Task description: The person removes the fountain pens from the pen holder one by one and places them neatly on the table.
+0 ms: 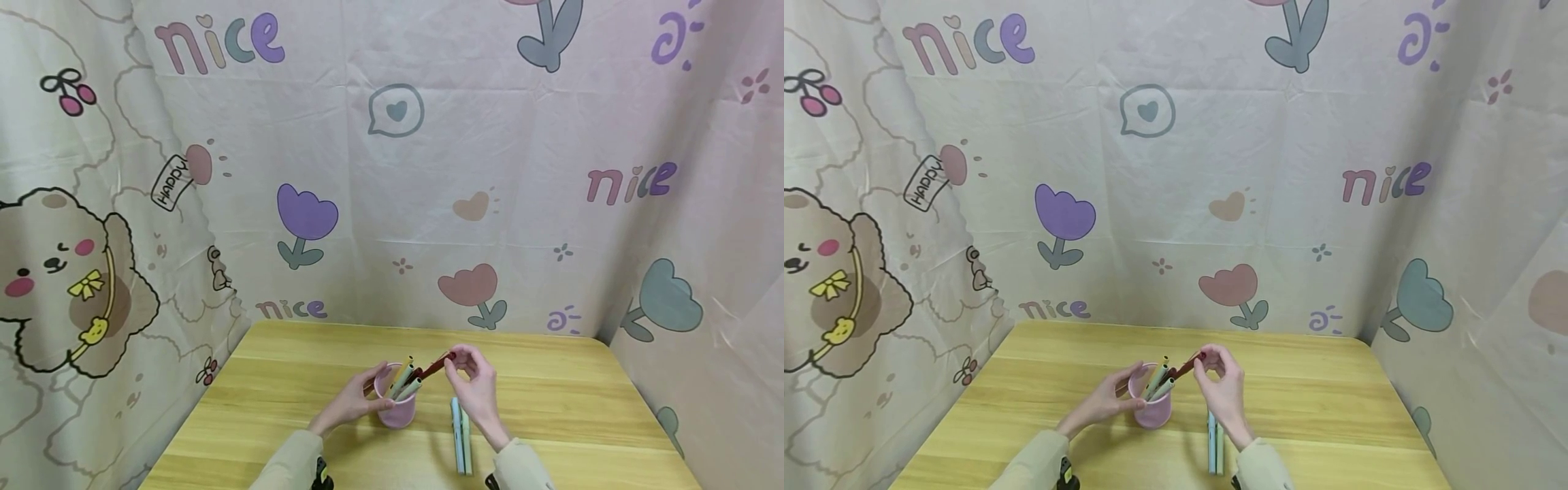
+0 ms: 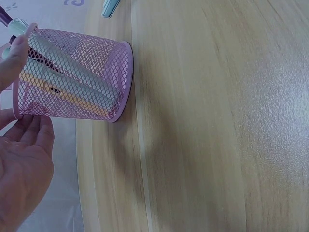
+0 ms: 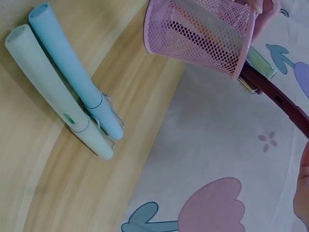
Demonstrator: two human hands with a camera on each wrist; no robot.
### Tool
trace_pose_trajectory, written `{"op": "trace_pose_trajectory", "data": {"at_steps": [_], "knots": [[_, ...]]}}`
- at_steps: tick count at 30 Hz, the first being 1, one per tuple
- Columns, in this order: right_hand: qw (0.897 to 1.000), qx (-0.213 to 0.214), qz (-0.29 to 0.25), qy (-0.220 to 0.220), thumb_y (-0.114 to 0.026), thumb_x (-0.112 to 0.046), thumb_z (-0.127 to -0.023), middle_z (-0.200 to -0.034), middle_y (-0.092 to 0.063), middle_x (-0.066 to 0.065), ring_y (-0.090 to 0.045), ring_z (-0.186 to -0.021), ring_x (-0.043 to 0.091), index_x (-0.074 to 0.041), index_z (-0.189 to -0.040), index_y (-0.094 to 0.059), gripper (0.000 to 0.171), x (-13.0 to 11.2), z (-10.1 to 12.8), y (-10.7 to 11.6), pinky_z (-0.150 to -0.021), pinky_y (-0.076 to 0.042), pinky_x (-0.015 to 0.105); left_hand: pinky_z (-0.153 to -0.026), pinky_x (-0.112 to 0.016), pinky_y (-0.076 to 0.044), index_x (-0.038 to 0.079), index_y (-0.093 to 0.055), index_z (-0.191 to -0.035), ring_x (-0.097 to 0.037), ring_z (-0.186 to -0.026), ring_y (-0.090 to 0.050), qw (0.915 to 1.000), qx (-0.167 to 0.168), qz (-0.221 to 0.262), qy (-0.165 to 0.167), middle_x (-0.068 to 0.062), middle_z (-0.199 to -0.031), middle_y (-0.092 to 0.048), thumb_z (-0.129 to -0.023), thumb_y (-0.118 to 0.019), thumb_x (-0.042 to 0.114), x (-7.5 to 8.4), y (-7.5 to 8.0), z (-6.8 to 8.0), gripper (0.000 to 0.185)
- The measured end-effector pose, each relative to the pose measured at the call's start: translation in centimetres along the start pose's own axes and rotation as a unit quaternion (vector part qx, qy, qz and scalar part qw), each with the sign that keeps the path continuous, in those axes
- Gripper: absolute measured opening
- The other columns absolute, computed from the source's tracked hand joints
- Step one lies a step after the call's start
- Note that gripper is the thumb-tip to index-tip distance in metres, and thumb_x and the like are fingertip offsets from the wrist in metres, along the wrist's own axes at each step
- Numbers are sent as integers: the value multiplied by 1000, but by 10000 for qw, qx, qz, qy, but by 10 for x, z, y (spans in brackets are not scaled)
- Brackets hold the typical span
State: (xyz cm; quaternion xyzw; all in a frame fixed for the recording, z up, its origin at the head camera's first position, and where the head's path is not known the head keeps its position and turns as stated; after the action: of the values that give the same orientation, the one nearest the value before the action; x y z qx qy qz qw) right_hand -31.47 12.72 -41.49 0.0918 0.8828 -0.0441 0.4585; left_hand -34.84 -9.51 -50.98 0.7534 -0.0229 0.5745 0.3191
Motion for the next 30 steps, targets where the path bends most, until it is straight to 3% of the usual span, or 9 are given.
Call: {"op": "trace_pose_trajectory", "data": {"at_steps": [18, 30], "knots": [[9989, 254, -272, 282, -65, 21, -81, -89, -66, 4, -63, -76, 0, 13, -106, -64, 26, -17, -6, 22, -70, -58, 10, -119, -58, -35, -12, -25, -153, -51, -143, -39, 10000, 18, 3, -16, -35, -157, -33, -88, -78, 19, -1, 0, 0, 89], [9957, 447, -677, 449, -62, 21, -84, -94, -66, -4, -64, -80, -1, 23, -109, -57, 25, -23, -11, 39, -74, -59, 10, -118, -59, -35, -12, -25, -153, -52, -142, -39, 10000, 23, -30, -3, -34, -156, -33, -87, -78, 19, -2, 0, -1, 90]]}}
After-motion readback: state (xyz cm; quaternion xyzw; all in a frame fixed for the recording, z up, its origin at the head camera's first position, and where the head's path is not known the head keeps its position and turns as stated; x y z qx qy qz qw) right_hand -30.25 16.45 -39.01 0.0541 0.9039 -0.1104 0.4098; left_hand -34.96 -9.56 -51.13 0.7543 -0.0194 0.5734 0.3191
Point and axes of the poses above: each hand's wrist, its own z-axis away from the middle knuckle, its own y-axis out of the back of the hand, x = y × z, the point moved 10 cm from there along -z, towards the middle knuckle
